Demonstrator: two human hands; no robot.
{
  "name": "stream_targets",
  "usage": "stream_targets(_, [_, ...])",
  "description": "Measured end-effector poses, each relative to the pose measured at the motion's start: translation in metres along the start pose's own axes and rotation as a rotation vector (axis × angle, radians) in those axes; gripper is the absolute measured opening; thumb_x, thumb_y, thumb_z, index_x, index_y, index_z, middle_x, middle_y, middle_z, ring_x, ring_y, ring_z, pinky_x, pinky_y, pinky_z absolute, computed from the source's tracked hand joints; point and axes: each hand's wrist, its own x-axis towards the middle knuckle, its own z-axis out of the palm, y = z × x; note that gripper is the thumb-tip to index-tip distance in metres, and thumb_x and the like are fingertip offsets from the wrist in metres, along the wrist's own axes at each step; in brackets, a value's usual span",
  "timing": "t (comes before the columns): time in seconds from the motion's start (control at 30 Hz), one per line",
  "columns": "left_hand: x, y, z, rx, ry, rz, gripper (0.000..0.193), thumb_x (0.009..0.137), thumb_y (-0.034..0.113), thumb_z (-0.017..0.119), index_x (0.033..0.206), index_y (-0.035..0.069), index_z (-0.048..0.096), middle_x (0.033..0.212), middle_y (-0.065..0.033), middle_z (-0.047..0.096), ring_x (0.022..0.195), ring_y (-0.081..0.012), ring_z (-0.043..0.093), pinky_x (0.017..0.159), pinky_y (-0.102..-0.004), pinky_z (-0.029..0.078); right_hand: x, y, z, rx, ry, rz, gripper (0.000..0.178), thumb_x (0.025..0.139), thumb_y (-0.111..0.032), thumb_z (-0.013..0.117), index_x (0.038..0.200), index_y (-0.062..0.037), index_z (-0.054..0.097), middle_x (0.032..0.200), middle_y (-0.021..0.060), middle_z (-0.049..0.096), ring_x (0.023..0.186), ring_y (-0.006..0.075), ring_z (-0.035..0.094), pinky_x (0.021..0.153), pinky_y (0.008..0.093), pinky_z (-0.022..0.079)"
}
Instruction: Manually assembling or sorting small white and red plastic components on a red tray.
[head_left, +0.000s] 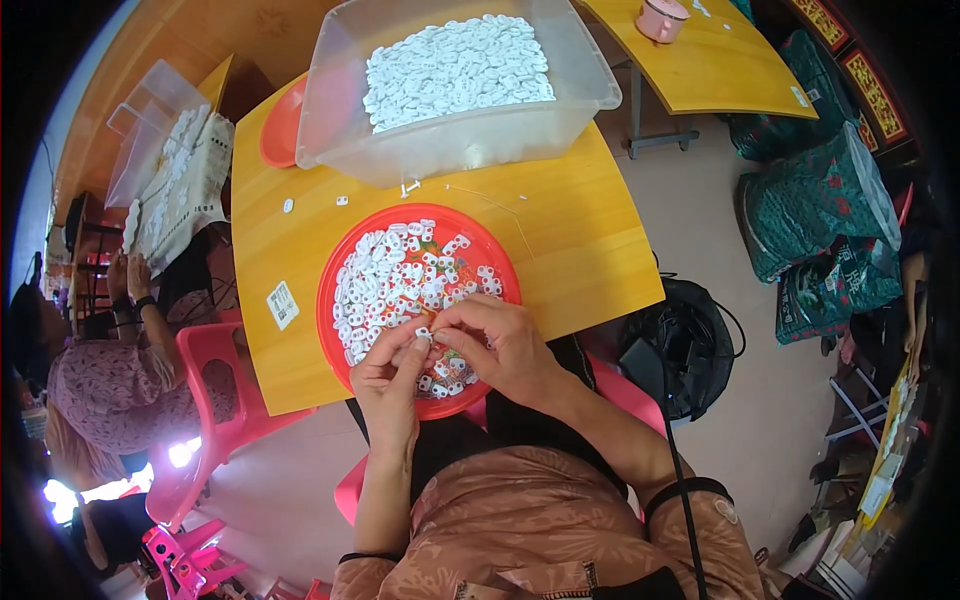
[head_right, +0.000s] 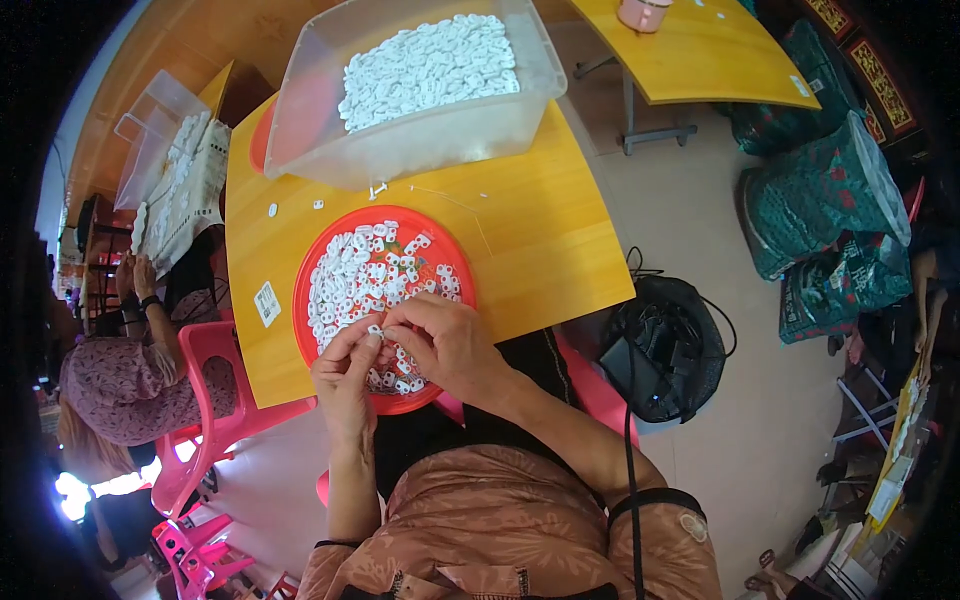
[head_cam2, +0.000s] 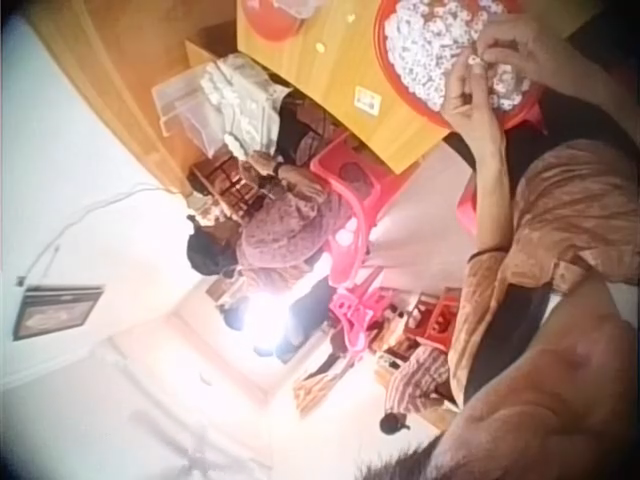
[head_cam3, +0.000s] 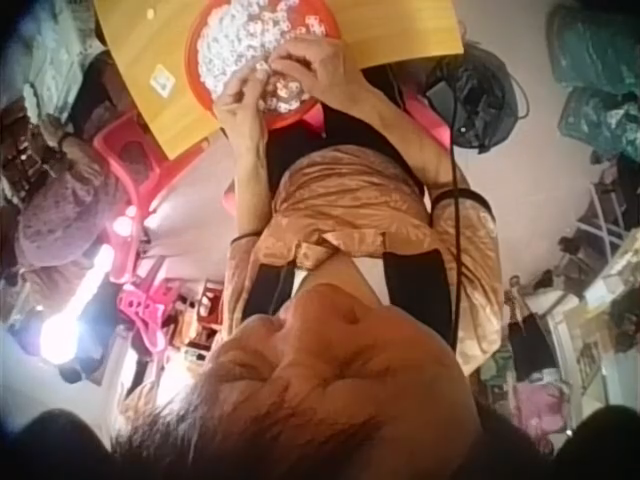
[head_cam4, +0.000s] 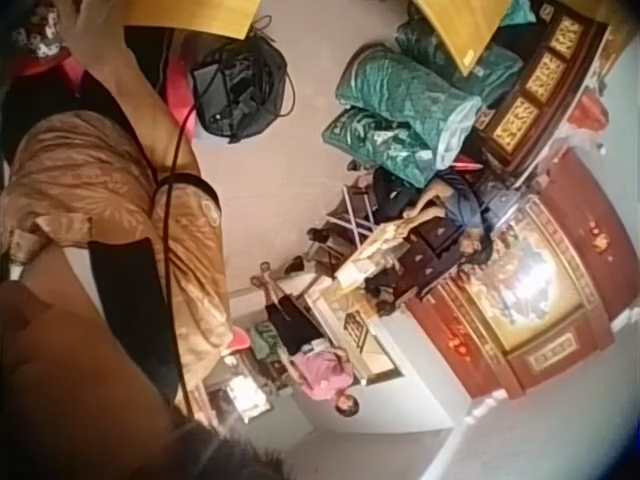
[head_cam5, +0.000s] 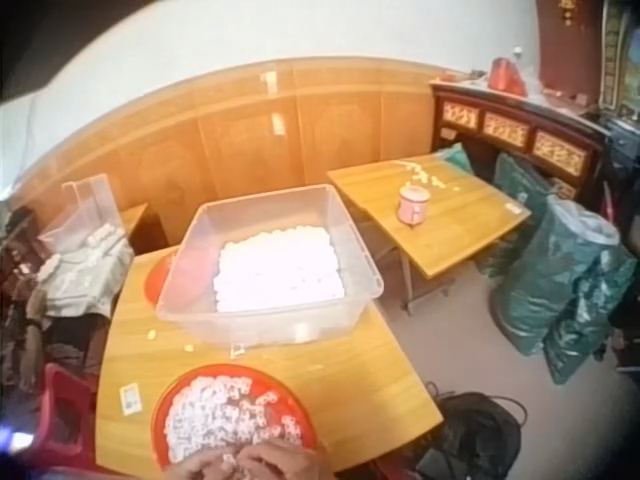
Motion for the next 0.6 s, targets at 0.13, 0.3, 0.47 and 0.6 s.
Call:
stream_targets(0.13, [-0.001, 0.003, 0.004, 0.118, -0.011, 0.068, 0.025, 0.099, -0.003, 0.068, 0.123, -0.002, 0.074, 0.095, -0.0026, 0.069, 0.086, -0.0080, 0.068, 0.081, -0.0223, 0.056, -0.001, 0.004, -0.001, -0.025, 0.003, -0.005, 0.009, 0.094, -0.005, 0.072, 0.100, 0.0022, 0.070, 0.087, 0.0133, 0.069, 0.078, 0.0251, 0.067, 0.071, 0.0342, 0.053])
stream_targets(0.3, [0.001, -0.002, 0.001, 0.278, -0.031, 0.130, 0.026, 0.097, -0.005, 0.069, 0.122, -0.001, 0.076, 0.090, -0.0005, 0.063, 0.084, -0.0054, 0.063, 0.075, -0.0199, 0.050, -0.001, 0.007, -0.002, -0.065, 0.006, -0.013, 0.008, 0.092, -0.004, 0.073, 0.097, 0.0026, 0.070, 0.084, 0.0142, 0.068, 0.076, 0.0273, 0.067, 0.069, 0.0354, 0.053])
stream_targets(0.47, [-0.001, -0.003, 0.007, 0.303, -0.046, 0.176, 0.026, 0.097, -0.005, 0.069, 0.122, 0.000, 0.076, 0.090, -0.0012, 0.063, 0.080, -0.0064, 0.065, 0.069, -0.0199, 0.049, -0.003, 0.012, -0.003, -0.052, 0.012, -0.030, 0.008, 0.092, -0.004, 0.073, 0.095, 0.0030, 0.071, 0.081, 0.0141, 0.068, 0.071, 0.0259, 0.067, 0.065, 0.0352, 0.052])
stream_targets(0.6, [-0.001, -0.005, 0.000, 0.282, -0.097, 0.182, 0.027, 0.097, -0.005, 0.070, 0.122, 0.000, 0.076, 0.090, -0.0021, 0.064, 0.077, -0.0080, 0.067, 0.067, -0.0203, 0.049, -0.003, 0.010, -0.003, -0.015, -0.005, -0.007, 0.008, 0.091, -0.005, 0.075, 0.094, 0.0025, 0.073, 0.078, 0.0137, 0.068, 0.068, 0.0228, 0.066, 0.062, 0.0342, 0.051])
